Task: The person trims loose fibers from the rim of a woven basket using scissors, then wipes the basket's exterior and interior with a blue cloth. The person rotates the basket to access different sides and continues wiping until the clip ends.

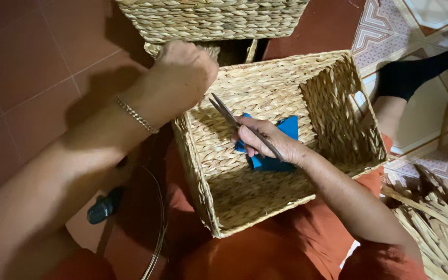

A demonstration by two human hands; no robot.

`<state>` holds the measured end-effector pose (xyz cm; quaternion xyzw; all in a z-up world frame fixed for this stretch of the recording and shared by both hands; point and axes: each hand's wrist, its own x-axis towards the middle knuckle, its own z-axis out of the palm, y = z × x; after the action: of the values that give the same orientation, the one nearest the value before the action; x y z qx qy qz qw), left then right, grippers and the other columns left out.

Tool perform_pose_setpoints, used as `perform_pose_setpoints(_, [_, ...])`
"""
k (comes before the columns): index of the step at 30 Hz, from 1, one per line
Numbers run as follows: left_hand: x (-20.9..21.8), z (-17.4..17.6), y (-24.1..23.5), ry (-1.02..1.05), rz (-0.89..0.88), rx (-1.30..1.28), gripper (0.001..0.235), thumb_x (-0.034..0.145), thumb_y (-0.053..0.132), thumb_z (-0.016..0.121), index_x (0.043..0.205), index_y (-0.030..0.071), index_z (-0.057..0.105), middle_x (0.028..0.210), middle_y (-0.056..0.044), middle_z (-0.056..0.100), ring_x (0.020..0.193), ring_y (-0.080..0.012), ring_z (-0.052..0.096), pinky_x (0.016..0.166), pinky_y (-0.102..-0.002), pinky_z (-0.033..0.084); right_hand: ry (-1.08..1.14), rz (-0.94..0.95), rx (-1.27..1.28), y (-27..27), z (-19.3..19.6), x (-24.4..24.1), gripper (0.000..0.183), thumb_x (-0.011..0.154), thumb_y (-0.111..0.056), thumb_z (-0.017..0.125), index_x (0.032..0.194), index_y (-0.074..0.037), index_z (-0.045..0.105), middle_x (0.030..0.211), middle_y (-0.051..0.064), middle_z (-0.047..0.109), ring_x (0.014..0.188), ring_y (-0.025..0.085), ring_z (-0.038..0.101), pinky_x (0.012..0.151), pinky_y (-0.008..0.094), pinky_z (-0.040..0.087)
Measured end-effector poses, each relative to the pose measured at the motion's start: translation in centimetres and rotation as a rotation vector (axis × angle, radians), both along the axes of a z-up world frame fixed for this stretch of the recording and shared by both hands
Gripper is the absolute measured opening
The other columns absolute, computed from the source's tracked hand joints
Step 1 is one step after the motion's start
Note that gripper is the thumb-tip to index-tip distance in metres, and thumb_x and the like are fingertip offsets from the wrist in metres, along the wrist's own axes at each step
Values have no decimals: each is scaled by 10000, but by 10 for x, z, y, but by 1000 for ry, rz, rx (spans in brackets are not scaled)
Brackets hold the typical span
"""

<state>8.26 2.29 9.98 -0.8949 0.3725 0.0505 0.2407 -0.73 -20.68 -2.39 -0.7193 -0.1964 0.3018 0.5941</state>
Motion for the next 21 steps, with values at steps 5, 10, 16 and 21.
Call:
perform_pose_setpoints(5, [-9,24,-16,-6,57,156,156,814,163,822,863,24,768,766,-99,706,795,-218,697,550,-348,562,-10,-7,-77,-2,4,1,731,972,-653,451,1311,-28,623,820,71,622,665,98,598,643,252,532])
perform_pose_setpoints(10, [-17,26,-44,57,221,353,338,851,206,824,1051,-42,709,908,-215,627,903,-327,609,733,-506,580,-6,-9,-31,1,6,-1,705,972,-646,457,1251,-18,616,854,23,633,662,99,590,631,260,540])
perform_pose_setpoints(16, [-36,6,-31,-355,-21,330,269,792,187,818,903,-49,754,813,-164,695,758,-226,664,685,-440,615,-28,-38,-52,-5,7,-2,671,964,-650,442,1216,-53,614,774,14,623,645,93,588,624,254,531])
perform_pose_setpoints(21, [-7,6,2,-33,31,-49,70,851,-22,672,860,-84,703,809,-174,674,751,-223,660,642,-360,587,-44,-28,-89,-4,4,1,697,1006,-648,432,1198,-13,645,724,41,592,659,94,603,653,252,532])
